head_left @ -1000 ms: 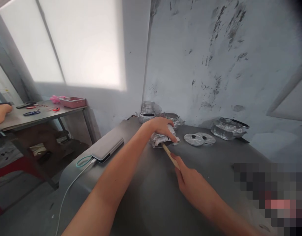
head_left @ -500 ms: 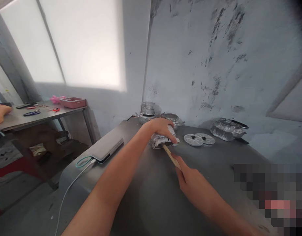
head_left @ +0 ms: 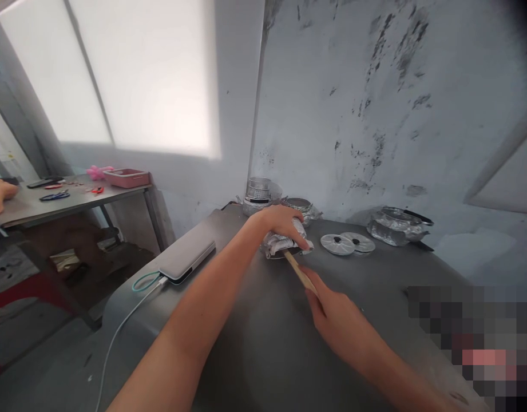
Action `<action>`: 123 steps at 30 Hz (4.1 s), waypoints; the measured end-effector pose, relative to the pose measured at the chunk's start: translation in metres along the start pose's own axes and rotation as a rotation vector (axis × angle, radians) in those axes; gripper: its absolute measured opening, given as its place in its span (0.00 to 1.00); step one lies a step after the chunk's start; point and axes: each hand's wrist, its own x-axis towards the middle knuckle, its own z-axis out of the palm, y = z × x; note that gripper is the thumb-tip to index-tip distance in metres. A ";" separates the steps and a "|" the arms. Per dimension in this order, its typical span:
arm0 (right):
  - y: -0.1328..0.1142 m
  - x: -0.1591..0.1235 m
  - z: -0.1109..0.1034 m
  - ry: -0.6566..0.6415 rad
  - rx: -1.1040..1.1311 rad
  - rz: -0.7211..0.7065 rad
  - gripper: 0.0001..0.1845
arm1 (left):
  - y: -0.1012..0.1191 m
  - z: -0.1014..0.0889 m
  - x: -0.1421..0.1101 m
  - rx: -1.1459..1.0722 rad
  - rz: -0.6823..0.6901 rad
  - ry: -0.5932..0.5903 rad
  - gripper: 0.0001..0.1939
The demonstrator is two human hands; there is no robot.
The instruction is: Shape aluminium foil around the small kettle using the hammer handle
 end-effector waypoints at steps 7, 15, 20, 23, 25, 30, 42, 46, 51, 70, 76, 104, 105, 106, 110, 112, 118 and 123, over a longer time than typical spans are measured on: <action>0.005 0.002 -0.003 -0.016 -0.031 0.012 0.24 | -0.003 0.000 0.000 -0.003 0.019 0.007 0.48; 0.002 0.002 -0.009 0.014 0.018 0.002 0.26 | -0.001 -0.001 -0.001 -0.003 0.007 -0.027 0.50; 0.006 0.004 -0.008 -0.055 -0.041 -0.011 0.24 | -0.001 -0.001 -0.001 0.009 0.016 -0.006 0.50; 0.008 0.005 -0.008 -0.040 -0.006 -0.016 0.23 | 0.000 0.000 -0.001 0.006 0.026 0.006 0.49; 0.008 0.005 -0.008 -0.021 0.024 -0.015 0.24 | 0.000 0.000 -0.001 0.003 0.020 0.005 0.48; 0.008 0.003 -0.005 -0.005 0.048 -0.002 0.25 | -0.001 0.000 -0.001 0.003 0.032 0.005 0.48; 0.005 0.004 -0.010 0.006 0.039 0.003 0.25 | -0.002 0.000 0.000 -0.010 0.050 -0.004 0.46; 0.008 0.006 -0.008 -0.044 0.019 -0.018 0.23 | 0.001 -0.002 -0.002 -0.008 0.032 -0.026 0.49; 0.008 0.006 -0.008 -0.017 0.071 -0.030 0.25 | 0.002 -0.003 -0.003 -0.026 0.026 -0.029 0.47; 0.010 0.006 -0.001 -0.006 0.023 -0.030 0.25 | 0.000 -0.001 -0.002 -0.004 0.050 0.001 0.48; 0.009 0.006 -0.002 -0.018 0.052 -0.021 0.24 | 0.001 -0.002 -0.001 0.005 0.043 -0.020 0.48; 0.005 0.003 -0.006 0.011 0.047 0.011 0.25 | -0.001 0.001 0.002 0.018 0.017 0.002 0.49; 0.004 0.002 -0.006 0.023 0.040 0.013 0.25 | -0.001 0.000 0.002 0.018 0.021 -0.002 0.49; 0.004 0.002 -0.006 0.029 0.032 0.018 0.26 | -0.001 0.000 0.002 0.018 0.023 -0.006 0.49; 0.003 0.001 -0.004 -0.037 0.010 0.044 0.24 | -0.001 0.000 0.001 0.027 0.015 -0.003 0.49; 0.003 0.002 -0.003 -0.056 0.017 0.043 0.23 | -0.001 0.001 0.001 0.028 0.017 0.005 0.49; 0.003 0.003 -0.005 0.001 0.059 0.041 0.24 | 0.000 0.001 0.001 0.030 0.013 0.007 0.49; 0.002 0.000 -0.005 -0.035 0.043 0.060 0.24 | 0.000 -0.001 -0.001 0.010 -0.008 -0.019 0.49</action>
